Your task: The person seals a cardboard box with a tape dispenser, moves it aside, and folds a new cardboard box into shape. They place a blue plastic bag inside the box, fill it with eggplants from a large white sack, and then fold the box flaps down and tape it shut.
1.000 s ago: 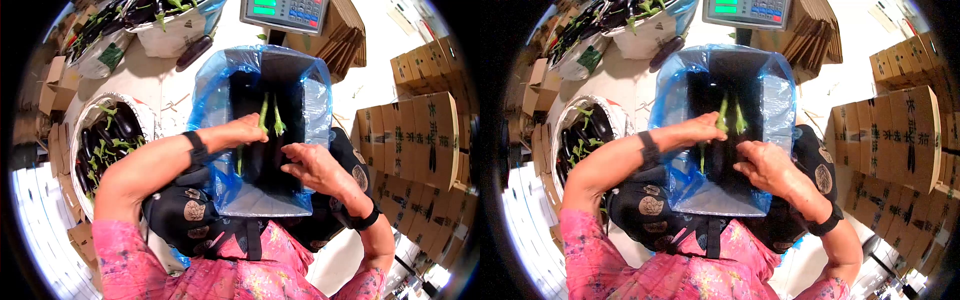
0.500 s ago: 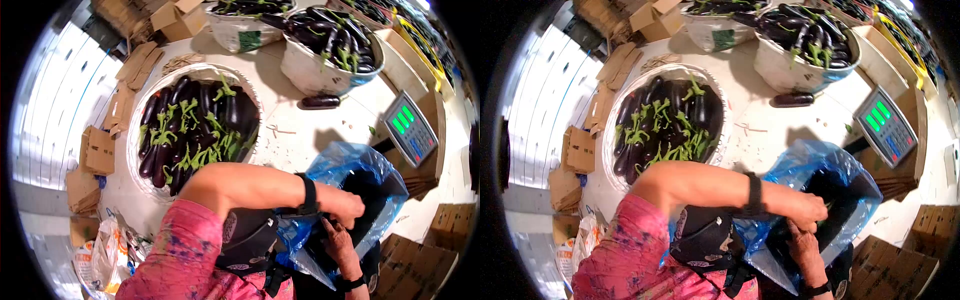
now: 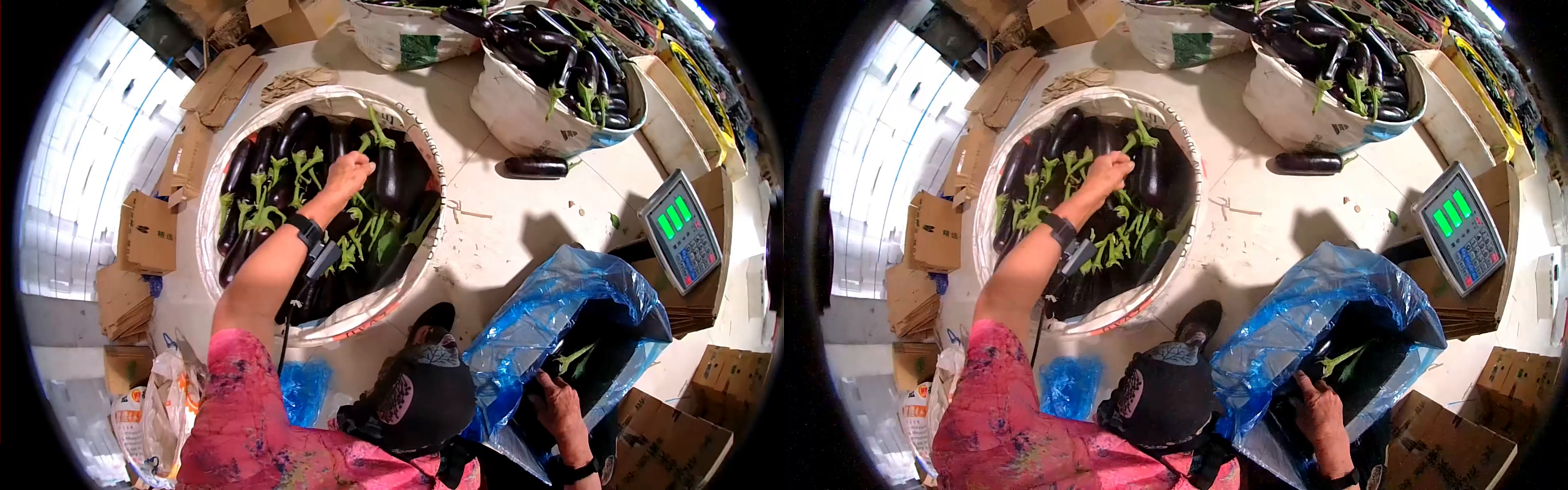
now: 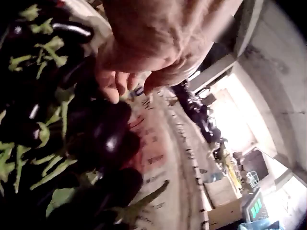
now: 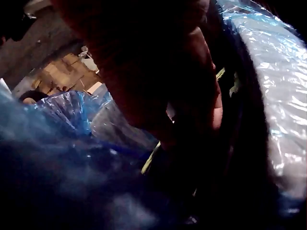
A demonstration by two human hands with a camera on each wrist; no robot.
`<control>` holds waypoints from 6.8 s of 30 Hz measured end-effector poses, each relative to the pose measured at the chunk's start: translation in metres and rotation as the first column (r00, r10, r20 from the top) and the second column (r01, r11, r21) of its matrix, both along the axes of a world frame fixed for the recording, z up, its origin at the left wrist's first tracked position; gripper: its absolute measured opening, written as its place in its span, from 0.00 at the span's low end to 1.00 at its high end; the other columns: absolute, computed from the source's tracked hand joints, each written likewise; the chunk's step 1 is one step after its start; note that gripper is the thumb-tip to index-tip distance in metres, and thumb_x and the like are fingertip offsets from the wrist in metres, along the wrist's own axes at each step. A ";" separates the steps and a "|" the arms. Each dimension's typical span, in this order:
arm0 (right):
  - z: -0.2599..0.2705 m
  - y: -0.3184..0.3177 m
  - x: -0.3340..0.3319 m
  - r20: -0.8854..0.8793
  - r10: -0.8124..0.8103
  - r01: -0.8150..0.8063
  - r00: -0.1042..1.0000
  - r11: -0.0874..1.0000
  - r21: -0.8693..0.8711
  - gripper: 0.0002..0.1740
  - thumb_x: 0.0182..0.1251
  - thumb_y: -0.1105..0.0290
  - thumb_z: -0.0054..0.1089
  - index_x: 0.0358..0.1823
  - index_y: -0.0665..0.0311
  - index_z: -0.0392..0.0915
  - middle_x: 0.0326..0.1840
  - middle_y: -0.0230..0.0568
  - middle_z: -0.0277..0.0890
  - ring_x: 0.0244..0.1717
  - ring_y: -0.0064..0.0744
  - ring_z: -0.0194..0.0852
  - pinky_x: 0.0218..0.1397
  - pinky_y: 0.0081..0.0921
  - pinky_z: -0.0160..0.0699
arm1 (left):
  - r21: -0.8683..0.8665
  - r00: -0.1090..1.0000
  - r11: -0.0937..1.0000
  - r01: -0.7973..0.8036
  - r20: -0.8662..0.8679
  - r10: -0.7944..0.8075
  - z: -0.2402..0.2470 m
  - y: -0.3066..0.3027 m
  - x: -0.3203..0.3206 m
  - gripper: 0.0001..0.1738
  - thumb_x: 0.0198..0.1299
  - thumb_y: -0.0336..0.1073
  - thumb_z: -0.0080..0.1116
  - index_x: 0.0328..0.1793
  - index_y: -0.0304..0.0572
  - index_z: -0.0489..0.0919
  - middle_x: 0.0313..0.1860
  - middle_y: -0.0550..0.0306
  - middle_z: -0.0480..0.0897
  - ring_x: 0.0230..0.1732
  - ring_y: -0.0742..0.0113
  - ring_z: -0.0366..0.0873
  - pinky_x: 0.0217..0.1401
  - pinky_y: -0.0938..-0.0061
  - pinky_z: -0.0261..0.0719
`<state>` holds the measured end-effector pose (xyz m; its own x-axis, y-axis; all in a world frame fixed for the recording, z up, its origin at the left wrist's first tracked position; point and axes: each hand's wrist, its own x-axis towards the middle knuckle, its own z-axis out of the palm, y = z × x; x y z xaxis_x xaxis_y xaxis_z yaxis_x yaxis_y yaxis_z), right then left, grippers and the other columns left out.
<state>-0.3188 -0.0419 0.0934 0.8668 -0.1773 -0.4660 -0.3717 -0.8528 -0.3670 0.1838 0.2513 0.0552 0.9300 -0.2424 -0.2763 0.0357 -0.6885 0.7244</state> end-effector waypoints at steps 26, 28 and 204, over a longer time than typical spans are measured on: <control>-0.007 0.004 -0.003 -0.070 -0.102 0.107 0.992 0.992 0.067 0.31 0.57 0.71 0.68 0.65 0.54 0.73 0.45 0.56 0.82 0.45 0.61 0.82 0.47 0.49 0.82 | -0.567 0.904 0.815 0.120 -0.277 -0.325 -0.038 0.026 -0.089 0.25 0.65 0.38 0.64 0.66 0.39 0.75 0.53 0.60 0.82 0.54 0.71 0.78 0.62 0.75 0.73; -0.010 0.001 -0.002 -0.041 -0.104 0.108 0.994 0.988 0.109 0.31 0.57 0.71 0.68 0.65 0.56 0.73 0.46 0.57 0.82 0.45 0.61 0.82 0.47 0.49 0.82 | -0.685 0.878 0.723 -0.088 -0.396 -0.269 -0.006 0.043 -0.076 0.30 0.67 0.43 0.61 0.71 0.36 0.70 0.58 0.54 0.80 0.59 0.66 0.78 0.68 0.65 0.73; 0.006 0.016 0.007 -0.112 -0.142 0.149 0.983 0.987 0.054 0.30 0.48 0.59 0.78 0.49 0.62 0.72 0.43 0.56 0.82 0.44 0.57 0.84 0.45 0.49 0.84 | 0.266 -0.346 -0.270 0.926 0.304 -0.888 0.085 -0.221 -0.270 0.20 0.49 0.28 0.70 0.51 0.39 0.80 0.49 0.48 0.80 0.55 0.48 0.76 0.57 0.56 0.76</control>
